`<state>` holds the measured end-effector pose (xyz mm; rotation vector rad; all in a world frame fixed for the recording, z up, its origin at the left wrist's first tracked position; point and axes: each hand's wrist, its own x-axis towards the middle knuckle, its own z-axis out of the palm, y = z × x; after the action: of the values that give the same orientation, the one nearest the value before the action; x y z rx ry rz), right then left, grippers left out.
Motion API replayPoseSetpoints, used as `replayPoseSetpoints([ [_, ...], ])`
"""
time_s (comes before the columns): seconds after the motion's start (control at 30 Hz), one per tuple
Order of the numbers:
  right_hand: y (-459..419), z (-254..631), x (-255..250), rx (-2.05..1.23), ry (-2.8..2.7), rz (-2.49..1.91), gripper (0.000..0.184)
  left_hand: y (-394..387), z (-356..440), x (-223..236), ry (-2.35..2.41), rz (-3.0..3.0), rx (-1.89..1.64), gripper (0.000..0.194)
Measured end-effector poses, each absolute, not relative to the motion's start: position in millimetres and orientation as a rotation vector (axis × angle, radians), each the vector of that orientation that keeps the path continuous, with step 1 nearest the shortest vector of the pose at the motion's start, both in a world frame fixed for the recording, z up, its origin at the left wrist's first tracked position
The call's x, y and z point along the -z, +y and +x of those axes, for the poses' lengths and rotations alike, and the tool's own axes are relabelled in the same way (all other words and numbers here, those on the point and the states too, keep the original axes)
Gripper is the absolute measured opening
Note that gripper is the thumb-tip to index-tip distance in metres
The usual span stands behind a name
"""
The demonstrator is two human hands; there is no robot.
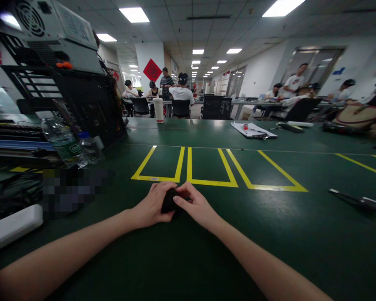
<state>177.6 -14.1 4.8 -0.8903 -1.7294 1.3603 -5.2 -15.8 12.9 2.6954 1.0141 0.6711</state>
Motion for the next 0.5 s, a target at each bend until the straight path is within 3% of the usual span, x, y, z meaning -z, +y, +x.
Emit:
replayPoseSetpoints([
  [0.5, -16.0, 180.5, -3.1, -1.490, -1.695, -0.827, 0.031, -14.8, -5.2, -10.1, 1.017, 2.685, -0.695, 0.065],
])
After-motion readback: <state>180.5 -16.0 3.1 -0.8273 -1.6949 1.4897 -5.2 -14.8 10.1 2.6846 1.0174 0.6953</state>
